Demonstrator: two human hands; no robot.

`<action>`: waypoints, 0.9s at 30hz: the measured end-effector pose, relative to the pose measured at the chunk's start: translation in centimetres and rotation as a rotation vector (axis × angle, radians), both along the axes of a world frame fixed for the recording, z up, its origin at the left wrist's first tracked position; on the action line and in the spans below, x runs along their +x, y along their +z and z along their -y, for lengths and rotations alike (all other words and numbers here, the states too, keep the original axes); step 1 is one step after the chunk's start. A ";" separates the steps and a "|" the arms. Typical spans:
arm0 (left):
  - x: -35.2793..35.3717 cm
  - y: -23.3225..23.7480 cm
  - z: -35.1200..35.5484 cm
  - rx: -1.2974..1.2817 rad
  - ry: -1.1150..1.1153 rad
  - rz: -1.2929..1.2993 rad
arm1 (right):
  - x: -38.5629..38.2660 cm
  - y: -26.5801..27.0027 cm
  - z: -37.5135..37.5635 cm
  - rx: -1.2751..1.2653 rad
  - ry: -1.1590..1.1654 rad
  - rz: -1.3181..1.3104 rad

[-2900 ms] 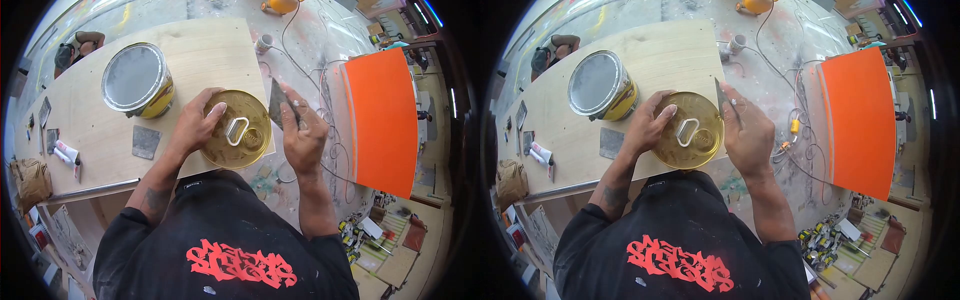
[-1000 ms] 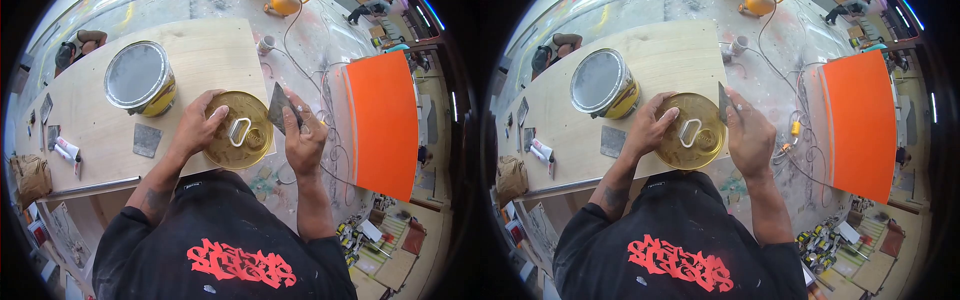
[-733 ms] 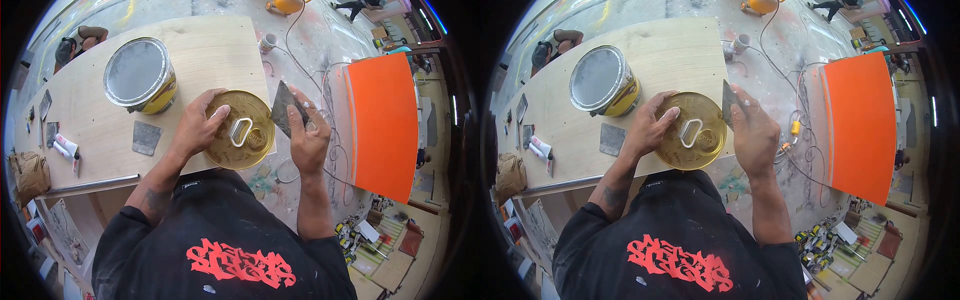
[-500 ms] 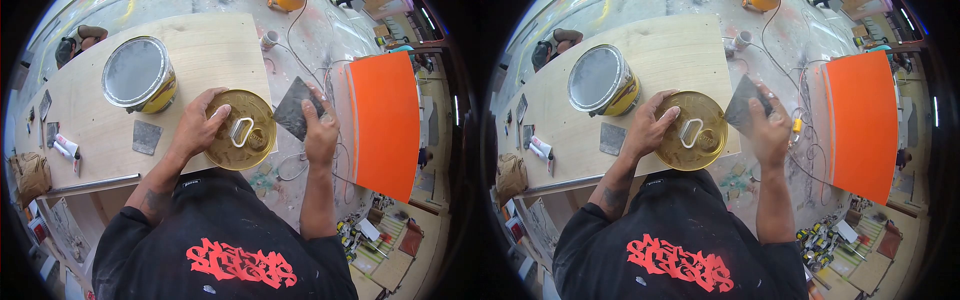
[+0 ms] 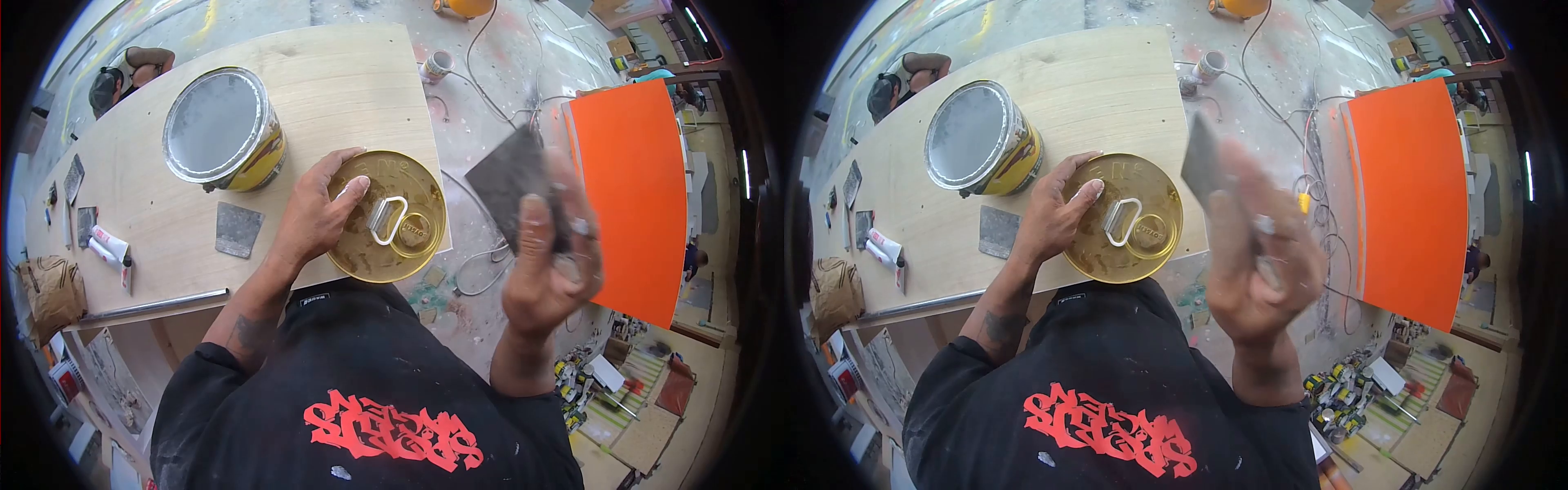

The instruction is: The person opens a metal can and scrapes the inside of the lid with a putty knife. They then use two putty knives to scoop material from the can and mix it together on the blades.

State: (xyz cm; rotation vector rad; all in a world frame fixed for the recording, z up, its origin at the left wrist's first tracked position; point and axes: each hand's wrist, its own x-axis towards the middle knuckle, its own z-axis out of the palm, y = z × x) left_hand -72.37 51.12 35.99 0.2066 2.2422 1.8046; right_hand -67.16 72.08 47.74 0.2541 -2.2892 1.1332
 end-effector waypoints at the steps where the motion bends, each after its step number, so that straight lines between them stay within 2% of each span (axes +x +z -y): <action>1: -0.1 0.0 0.1 -0.001 -0.006 -0.003 | -0.5 -2.0 -0.3 0.104 0.003 0.076; 2: -0.1 0.0 0.1 -0.002 -0.013 -0.003 | -0.6 -3.8 -0.6 0.208 0.005 0.154; 5: 0.1 -0.7 0.2 -0.048 0.004 -0.101 | -1.3 -5.0 -1.0 0.166 -0.011 0.181; 6: 0.8 -0.8 0.3 -0.036 -0.015 -0.063 | -0.2 -4.7 -1.0 0.165 -0.041 0.223; 8: 0.1 -0.6 0.2 -0.006 -0.007 -0.043 | -1.0 -3.9 -0.7 -0.033 0.014 0.013; 11: 0.0 -0.1 0.1 0.006 -0.003 -0.004 | -0.1 -1.6 0.8 -0.231 0.005 -0.074; 13: 0.0 0.0 0.0 0.040 0.004 0.016 | -0.4 -2.9 -0.9 0.193 0.026 -0.002; 14: 0.0 0.1 0.0 0.058 0.005 0.025 | -0.3 -5.5 -1.2 0.136 -0.019 0.180; 19: -0.2 -0.6 0.0 0.015 0.002 -0.033 | -0.6 -4.8 -1.7 0.163 -0.011 0.161; 21: -0.3 -0.4 -0.2 0.017 0.004 -0.028 | -0.7 -3.0 -1.3 -0.013 -0.013 0.028; 24: 0.0 0.1 -0.1 0.010 -0.013 0.016 | 0.1 -1.7 -0.7 -0.050 -0.048 0.053; 26: 0.0 0.2 -0.1 0.053 -0.009 0.041 | -0.7 -5.4 -1.5 0.151 0.016 0.162; 27: -0.2 0.1 -0.2 0.036 -0.013 0.014 | -0.5 -5.3 -1.7 0.187 -0.001 0.165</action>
